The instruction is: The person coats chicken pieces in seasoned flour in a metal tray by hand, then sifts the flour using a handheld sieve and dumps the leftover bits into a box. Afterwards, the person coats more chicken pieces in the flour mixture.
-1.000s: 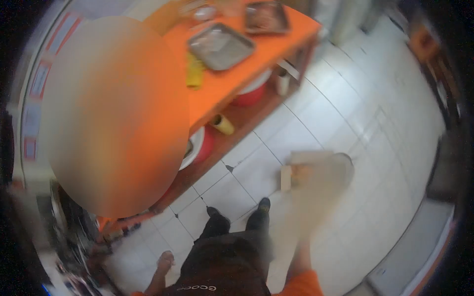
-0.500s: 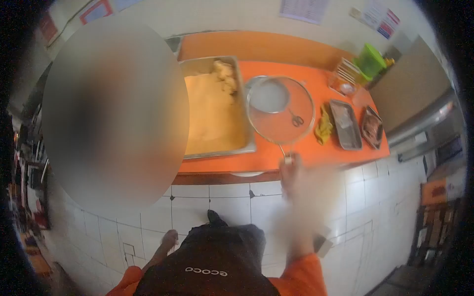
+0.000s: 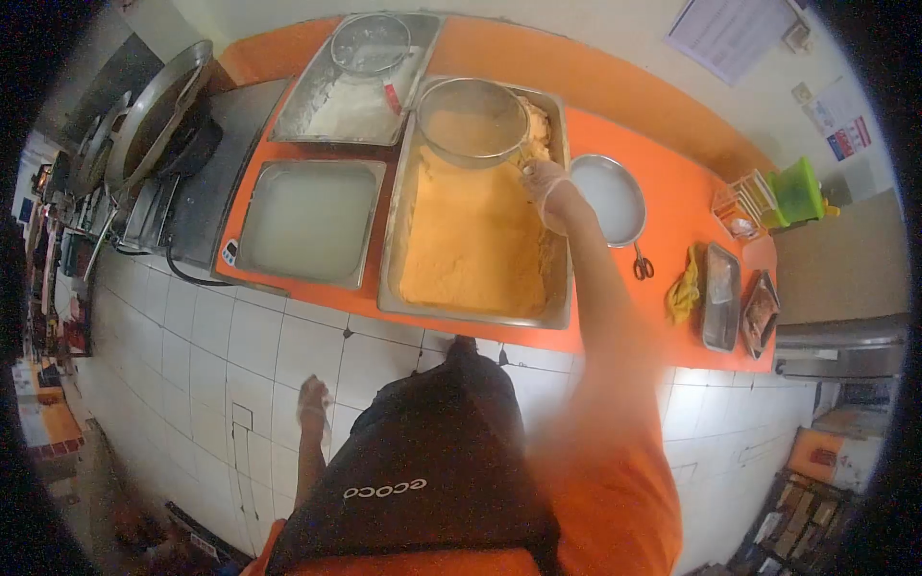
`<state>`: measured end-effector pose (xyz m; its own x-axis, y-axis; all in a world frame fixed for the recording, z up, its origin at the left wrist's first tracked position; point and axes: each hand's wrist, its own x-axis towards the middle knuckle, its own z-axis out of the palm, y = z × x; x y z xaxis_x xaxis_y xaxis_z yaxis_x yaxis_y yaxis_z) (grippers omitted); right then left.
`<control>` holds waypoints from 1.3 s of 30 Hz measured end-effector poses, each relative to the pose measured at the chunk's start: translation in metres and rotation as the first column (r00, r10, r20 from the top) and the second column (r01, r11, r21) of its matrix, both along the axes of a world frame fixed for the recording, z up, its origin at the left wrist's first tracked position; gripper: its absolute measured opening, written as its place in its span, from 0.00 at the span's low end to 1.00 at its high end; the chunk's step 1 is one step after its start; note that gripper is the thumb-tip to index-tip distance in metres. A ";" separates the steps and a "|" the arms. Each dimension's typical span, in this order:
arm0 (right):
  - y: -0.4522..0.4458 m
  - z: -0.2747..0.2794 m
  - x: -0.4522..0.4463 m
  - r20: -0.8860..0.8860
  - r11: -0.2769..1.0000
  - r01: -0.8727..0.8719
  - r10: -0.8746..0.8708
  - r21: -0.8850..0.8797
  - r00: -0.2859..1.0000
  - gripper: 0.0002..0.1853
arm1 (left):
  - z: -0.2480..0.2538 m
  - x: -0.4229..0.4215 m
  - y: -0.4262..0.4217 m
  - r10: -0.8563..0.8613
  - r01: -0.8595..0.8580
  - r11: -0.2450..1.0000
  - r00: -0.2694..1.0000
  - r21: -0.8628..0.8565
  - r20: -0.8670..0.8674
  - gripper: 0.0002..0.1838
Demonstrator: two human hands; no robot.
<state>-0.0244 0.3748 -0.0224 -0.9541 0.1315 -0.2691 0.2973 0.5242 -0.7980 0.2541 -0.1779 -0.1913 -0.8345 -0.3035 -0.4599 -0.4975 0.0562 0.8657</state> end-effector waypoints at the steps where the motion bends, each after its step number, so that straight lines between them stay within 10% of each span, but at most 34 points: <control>1: -0.002 0.005 -0.002 -0.014 0.984 -0.020 0.023 0.176 1.000 0.11 | 0.023 -0.020 0.015 0.084 -0.083 0.996 0.996 0.040 -0.021 0.19; 4: -0.008 0.035 -0.008 0.146 0.683 -0.284 0.253 0.673 0.956 0.12 | 0.077 -0.077 0.055 0.123 -0.133 0.988 0.986 -0.082 -0.115 0.20; 8: -0.033 0.077 0.004 -0.125 0.903 0.125 -0.081 0.410 0.989 0.12 | 0.188 -0.154 0.152 -0.198 0.044 0.926 0.903 -0.374 -0.382 0.17; 10: -0.015 0.024 -0.007 0.042 0.480 -0.250 0.401 0.841 0.915 0.12 | 0.184 -0.186 0.169 -0.710 0.106 0.527 0.601 -0.843 -0.368 0.15; 12: -0.015 -0.007 0.002 0.523 -0.230 -0.519 0.663 0.823 0.535 0.11 | 0.207 -0.218 0.224 -0.689 0.279 0.716 0.431 -0.639 -0.583 0.16; 15: -0.019 -0.056 0.014 0.722 0.088 -0.783 0.335 0.616 0.606 0.09 | 0.202 -0.249 0.276 -0.878 0.512 0.414 0.441 -0.752 -0.183 0.21; 17: -0.015 -0.095 0.023 0.693 0.033 -0.774 0.423 0.632 0.584 0.07 | 0.166 -0.263 0.291 -0.917 0.575 0.112 0.373 -0.811 0.138 0.23; 23: -0.028 -0.088 0.041 0.732 -0.102 -0.848 0.565 0.520 0.381 0.09 | 0.163 -0.281 0.308 -0.832 0.778 -0.146 0.238 -0.611 0.502 0.26; 25: -0.037 -0.071 0.043 0.737 -0.069 -0.879 0.578 0.471 0.349 0.11 | 0.077 -0.275 0.295 -0.877 0.729 -0.125 0.236 -0.673 0.419 0.28; 30: -0.044 -0.067 0.053 0.695 0.004 -0.885 0.618 0.466 0.369 0.12 | 0.121 -0.284 0.310 -0.770 0.917 -0.165 0.111 -0.364 0.628 0.34; 33: -0.047 -0.073 0.065 0.529 0.586 -0.654 0.403 0.478 0.747 0.12 | 0.101 -0.282 0.311 -0.781 0.929 -0.152 0.097 -0.338 0.617 0.34; 39: -0.050 -0.051 0.068 0.464 0.723 -0.631 0.474 0.280 0.749 0.15 | 0.110 -0.281 0.314 -0.777 0.962 -0.086 0.099 -0.260 0.622 0.34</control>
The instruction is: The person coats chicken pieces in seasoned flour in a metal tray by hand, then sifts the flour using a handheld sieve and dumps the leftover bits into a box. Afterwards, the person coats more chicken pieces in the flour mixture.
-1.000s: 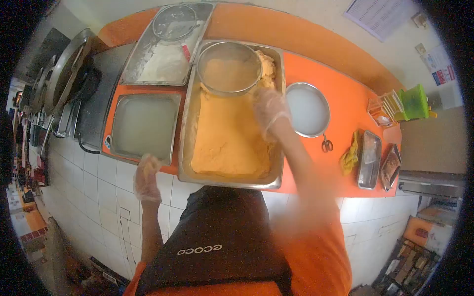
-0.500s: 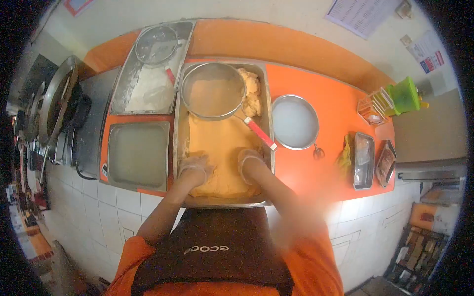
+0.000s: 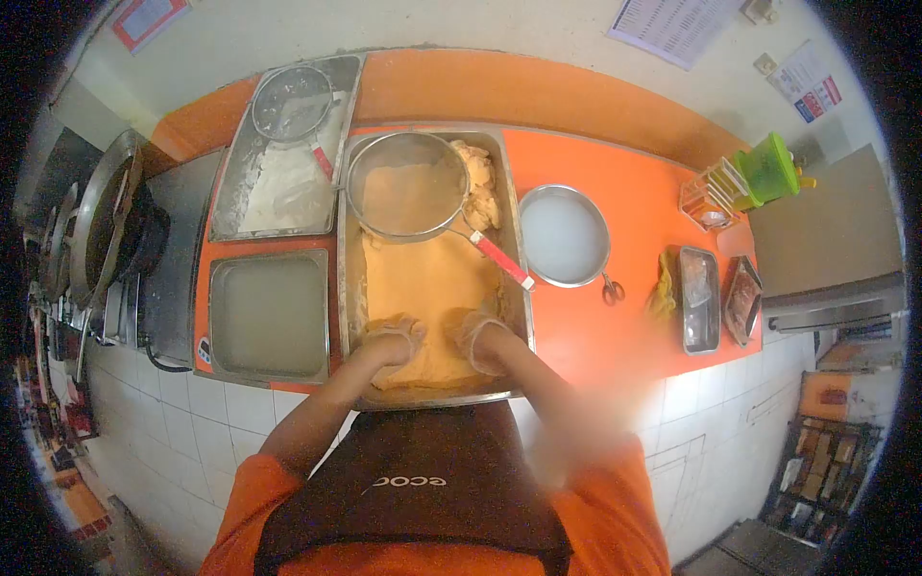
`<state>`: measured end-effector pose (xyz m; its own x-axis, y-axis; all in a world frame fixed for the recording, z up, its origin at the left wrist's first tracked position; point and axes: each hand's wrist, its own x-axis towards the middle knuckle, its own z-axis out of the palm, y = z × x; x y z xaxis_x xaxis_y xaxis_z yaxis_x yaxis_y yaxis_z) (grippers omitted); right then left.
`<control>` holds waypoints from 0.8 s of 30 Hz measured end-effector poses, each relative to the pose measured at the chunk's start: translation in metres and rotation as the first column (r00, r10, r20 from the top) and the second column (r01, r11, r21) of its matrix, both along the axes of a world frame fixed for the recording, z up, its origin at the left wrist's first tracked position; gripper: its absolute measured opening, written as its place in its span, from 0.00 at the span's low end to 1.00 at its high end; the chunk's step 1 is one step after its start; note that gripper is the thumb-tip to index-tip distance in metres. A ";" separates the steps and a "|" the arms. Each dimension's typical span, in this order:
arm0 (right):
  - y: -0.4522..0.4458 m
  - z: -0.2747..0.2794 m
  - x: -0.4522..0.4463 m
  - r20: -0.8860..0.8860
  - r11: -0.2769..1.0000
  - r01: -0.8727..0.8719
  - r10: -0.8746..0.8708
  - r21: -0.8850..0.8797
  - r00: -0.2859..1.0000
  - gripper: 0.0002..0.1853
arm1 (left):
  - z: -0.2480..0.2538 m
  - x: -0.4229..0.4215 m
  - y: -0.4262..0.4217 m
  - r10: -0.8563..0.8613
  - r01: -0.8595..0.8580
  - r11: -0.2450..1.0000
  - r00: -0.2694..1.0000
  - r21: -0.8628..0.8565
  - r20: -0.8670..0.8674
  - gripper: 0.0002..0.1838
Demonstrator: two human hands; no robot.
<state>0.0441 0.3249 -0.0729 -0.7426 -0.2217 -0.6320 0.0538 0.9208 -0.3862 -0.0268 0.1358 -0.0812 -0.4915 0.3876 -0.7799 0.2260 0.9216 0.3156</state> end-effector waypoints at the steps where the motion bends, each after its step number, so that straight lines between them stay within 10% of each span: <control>1: 0.000 0.002 -0.001 0.018 0.987 0.124 -0.123 -0.098 0.992 0.16 | 0.000 -0.001 0.000 0.007 -0.007 1.000 1.000 -0.001 0.019 0.35; 6: 0.001 -0.018 0.008 0.068 0.833 0.394 -0.400 -0.389 0.914 0.18 | -0.026 -0.004 -0.004 -0.016 0.014 1.000 0.998 0.026 0.055 0.36; 11: -0.008 0.012 0.010 -0.028 0.984 0.164 -0.167 -0.072 0.986 0.21 | 0.033 0.001 0.001 0.021 -0.018 0.998 0.998 -0.062 0.055 0.38; 17: -0.022 0.029 0.001 0.017 0.973 0.127 -0.133 0.192 0.991 0.22 | -0.023 0.017 0.001 -0.039 0.037 0.999 0.992 -0.019 -0.119 0.38; 21: -0.023 -0.004 0.009 -0.160 0.973 0.225 -0.216 0.044 0.963 0.22 | -0.059 0.024 -0.009 -0.073 0.117 0.978 0.966 0.170 -0.250 0.35; 24: -0.019 -0.014 0.009 -0.050 0.957 -0.042 0.059 0.287 0.997 0.21 | -0.013 0.038 -0.019 0.078 0.068 0.931 0.923 0.359 -0.376 0.28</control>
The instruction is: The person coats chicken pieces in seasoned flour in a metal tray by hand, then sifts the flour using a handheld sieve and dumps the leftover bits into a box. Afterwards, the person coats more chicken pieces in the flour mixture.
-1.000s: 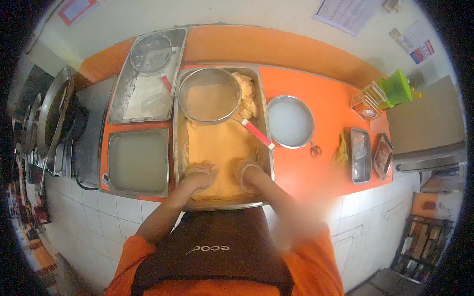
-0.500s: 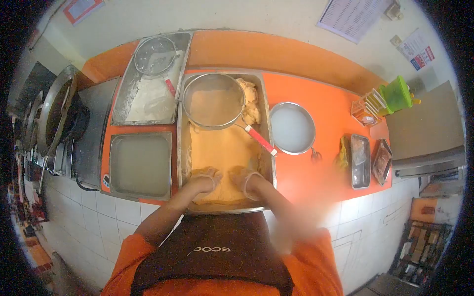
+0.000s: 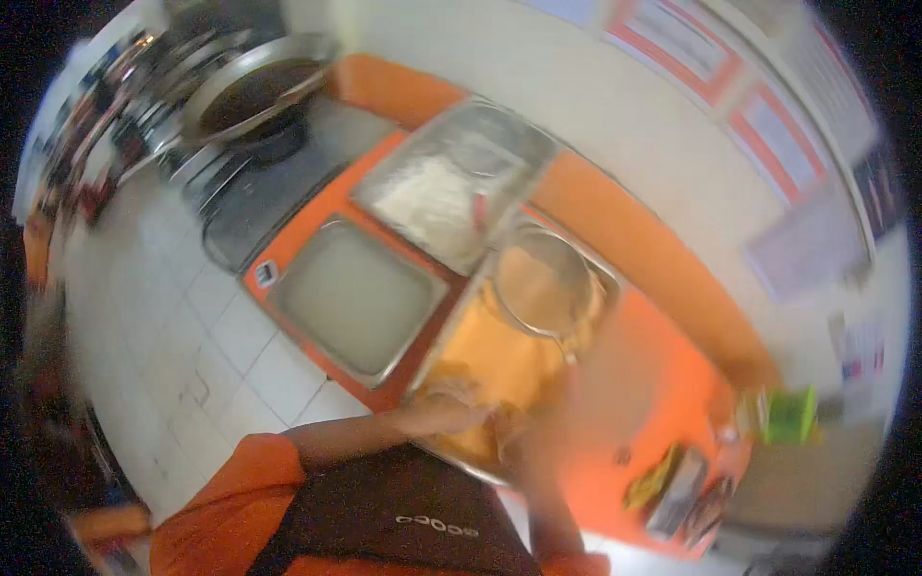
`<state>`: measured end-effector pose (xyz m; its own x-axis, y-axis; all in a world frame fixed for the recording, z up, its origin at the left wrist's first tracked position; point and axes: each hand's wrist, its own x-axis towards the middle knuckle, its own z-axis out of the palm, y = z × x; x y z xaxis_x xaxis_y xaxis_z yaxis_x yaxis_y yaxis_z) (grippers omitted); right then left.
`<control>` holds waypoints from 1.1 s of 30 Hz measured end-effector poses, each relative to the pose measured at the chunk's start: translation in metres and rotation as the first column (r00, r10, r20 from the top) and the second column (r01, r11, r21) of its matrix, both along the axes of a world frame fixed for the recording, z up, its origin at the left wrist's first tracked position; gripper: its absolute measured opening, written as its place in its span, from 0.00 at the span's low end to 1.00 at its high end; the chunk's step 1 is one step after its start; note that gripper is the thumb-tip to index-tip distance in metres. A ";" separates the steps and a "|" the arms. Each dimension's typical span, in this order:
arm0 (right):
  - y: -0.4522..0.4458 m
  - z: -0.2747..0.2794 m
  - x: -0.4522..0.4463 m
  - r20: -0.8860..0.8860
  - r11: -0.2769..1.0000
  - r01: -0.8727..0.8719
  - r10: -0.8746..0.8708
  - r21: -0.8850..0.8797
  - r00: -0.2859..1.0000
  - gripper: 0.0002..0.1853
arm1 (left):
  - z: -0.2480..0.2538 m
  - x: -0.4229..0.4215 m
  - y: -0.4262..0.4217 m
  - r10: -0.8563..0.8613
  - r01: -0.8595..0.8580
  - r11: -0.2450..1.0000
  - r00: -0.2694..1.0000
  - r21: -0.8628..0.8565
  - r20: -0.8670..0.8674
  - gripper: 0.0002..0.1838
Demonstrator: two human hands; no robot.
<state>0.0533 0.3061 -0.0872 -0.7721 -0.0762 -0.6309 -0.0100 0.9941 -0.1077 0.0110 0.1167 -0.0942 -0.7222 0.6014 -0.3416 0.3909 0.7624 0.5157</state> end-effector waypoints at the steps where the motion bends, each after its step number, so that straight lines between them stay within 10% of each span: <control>1: -0.002 -0.001 -0.001 -0.021 1.000 0.006 -0.006 -0.008 1.000 0.21 | 0.000 0.009 0.000 0.054 -0.046 0.997 0.991 0.067 -0.120 0.28; 7: -0.025 -0.018 -0.003 -0.125 0.995 -0.009 -0.003 -0.100 0.992 0.22 | 0.069 0.032 -0.047 0.257 -0.273 0.862 0.962 0.427 0.096 0.29; 11: -0.050 -0.046 0.004 -0.119 0.972 -0.065 0.039 -0.227 0.992 0.22 | -0.001 0.047 -0.003 0.598 -0.310 0.576 0.790 0.756 -0.132 0.21; 20: -0.111 -0.093 0.022 0.139 0.986 -0.061 0.082 -0.152 0.987 0.23 | -0.057 0.053 -0.013 0.725 -0.549 0.042 0.592 0.834 0.353 0.16; 33: -0.079 -0.049 0.015 0.073 0.932 0.207 -0.194 -0.297 0.978 0.25 | -0.018 0.044 -0.013 0.638 -0.688 0.317 0.664 0.653 0.390 0.13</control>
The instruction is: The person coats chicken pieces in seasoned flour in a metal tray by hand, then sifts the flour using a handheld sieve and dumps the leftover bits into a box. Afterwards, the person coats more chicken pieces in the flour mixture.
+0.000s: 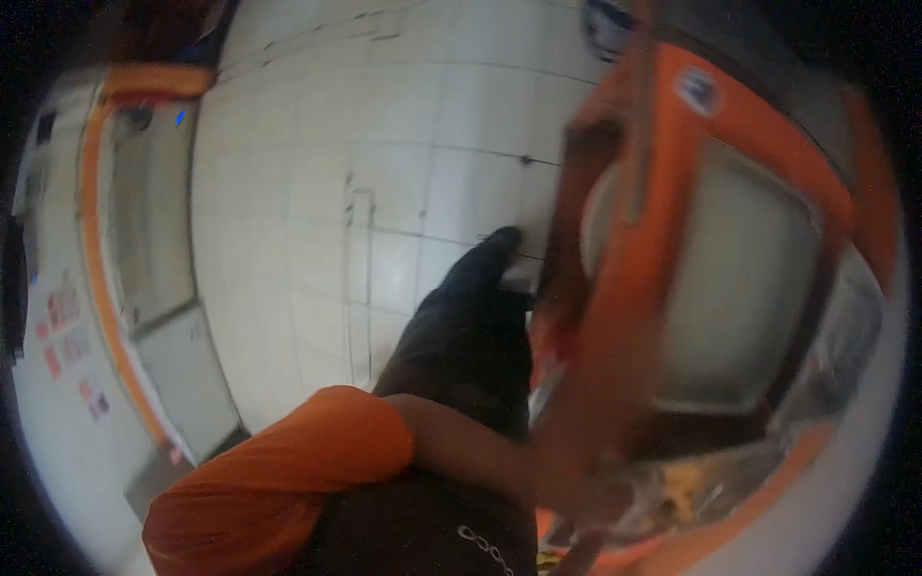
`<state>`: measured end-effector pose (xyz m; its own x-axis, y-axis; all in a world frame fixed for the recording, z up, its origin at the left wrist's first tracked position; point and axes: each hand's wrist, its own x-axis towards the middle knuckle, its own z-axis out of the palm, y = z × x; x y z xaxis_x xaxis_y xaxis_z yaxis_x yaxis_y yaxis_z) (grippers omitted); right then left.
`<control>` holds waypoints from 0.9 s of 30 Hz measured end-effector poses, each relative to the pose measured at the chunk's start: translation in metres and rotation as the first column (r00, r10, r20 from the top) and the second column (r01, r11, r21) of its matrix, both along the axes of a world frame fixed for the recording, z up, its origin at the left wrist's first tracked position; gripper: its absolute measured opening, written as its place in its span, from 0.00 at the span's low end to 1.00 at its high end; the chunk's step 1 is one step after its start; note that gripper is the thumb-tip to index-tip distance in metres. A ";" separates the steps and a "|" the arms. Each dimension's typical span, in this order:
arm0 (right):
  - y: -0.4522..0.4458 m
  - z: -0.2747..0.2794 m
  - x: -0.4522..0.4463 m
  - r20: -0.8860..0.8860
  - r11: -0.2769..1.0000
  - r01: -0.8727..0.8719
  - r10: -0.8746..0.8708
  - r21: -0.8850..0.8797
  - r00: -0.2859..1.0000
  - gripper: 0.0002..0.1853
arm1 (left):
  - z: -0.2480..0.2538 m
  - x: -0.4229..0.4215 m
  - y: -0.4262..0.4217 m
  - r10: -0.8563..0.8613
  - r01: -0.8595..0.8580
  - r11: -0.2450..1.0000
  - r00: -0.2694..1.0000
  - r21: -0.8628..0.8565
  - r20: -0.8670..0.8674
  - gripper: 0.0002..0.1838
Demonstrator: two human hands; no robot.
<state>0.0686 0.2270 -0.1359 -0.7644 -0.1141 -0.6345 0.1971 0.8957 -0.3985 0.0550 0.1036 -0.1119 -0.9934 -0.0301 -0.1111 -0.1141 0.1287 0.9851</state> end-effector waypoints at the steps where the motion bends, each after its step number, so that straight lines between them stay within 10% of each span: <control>1: 0.009 0.011 -0.003 -0.015 0.999 0.043 -0.043 -0.026 0.999 0.25 | 0.008 -0.002 -0.004 -0.045 0.048 0.999 0.994 -0.026 0.095 0.13; 3: 0.022 0.028 -0.008 -0.023 0.985 0.148 -0.151 -0.090 0.988 0.25 | 0.018 -0.005 -0.002 -0.118 0.141 0.975 0.984 -0.172 0.136 0.13; 5: 0.037 0.046 -0.015 -0.013 0.953 0.259 -0.264 -0.157 0.964 0.25 | 0.004 -0.001 0.035 -0.181 0.039 0.857 0.957 -0.514 -0.228 0.13; 8: 0.057 0.060 -0.021 0.055 0.861 0.443 -0.444 -0.250 0.894 0.26 | 0.024 -0.003 -0.013 -0.384 0.297 0.826 0.918 -0.480 -0.094 0.16; 10: 0.067 0.061 -0.024 0.140 0.776 0.560 -0.545 -0.291 0.827 0.26 | 0.002 -0.012 -0.004 -0.603 0.345 0.596 0.788 -0.725 -0.121 0.17; 12: 0.077 0.059 -0.023 0.235 0.678 0.667 -0.626 -0.308 0.744 0.27 | 0.036 -0.039 -0.007 -0.753 0.728 0.280 0.571 -0.626 0.327 0.21; 14: 0.083 0.057 -0.022 0.334 0.581 0.756 -0.679 -0.300 0.654 0.27 | 0.059 -0.054 0.012 -0.482 0.773 0.262 0.624 -0.578 0.615 0.22; 16: 0.084 0.051 -0.021 0.425 0.497 0.831 -0.715 -0.250 0.555 0.27 | 0.055 -0.071 0.023 -0.575 0.844 -0.132 0.361 -0.519 0.734 0.27; 19: 0.089 0.034 -0.017 0.442 0.514 0.818 -0.690 -0.259 0.573 0.28 | 0.006 -0.062 0.038 -0.449 0.850 0.081 0.497 -0.520 0.742 0.27; 22: 0.095 0.006 -0.004 0.363 0.597 0.719 -0.621 -0.356 0.695 0.30 | -0.090 -0.044 0.035 -0.686 0.889 -0.103 0.261 -0.446 0.680 0.27; 27: 0.077 0.021 -0.013 0.491 0.383 0.848 -0.694 -0.367 0.526 0.33 | -0.010 -0.049 0.044 -0.351 0.686 0.708 0.551 -0.171 0.757 0.33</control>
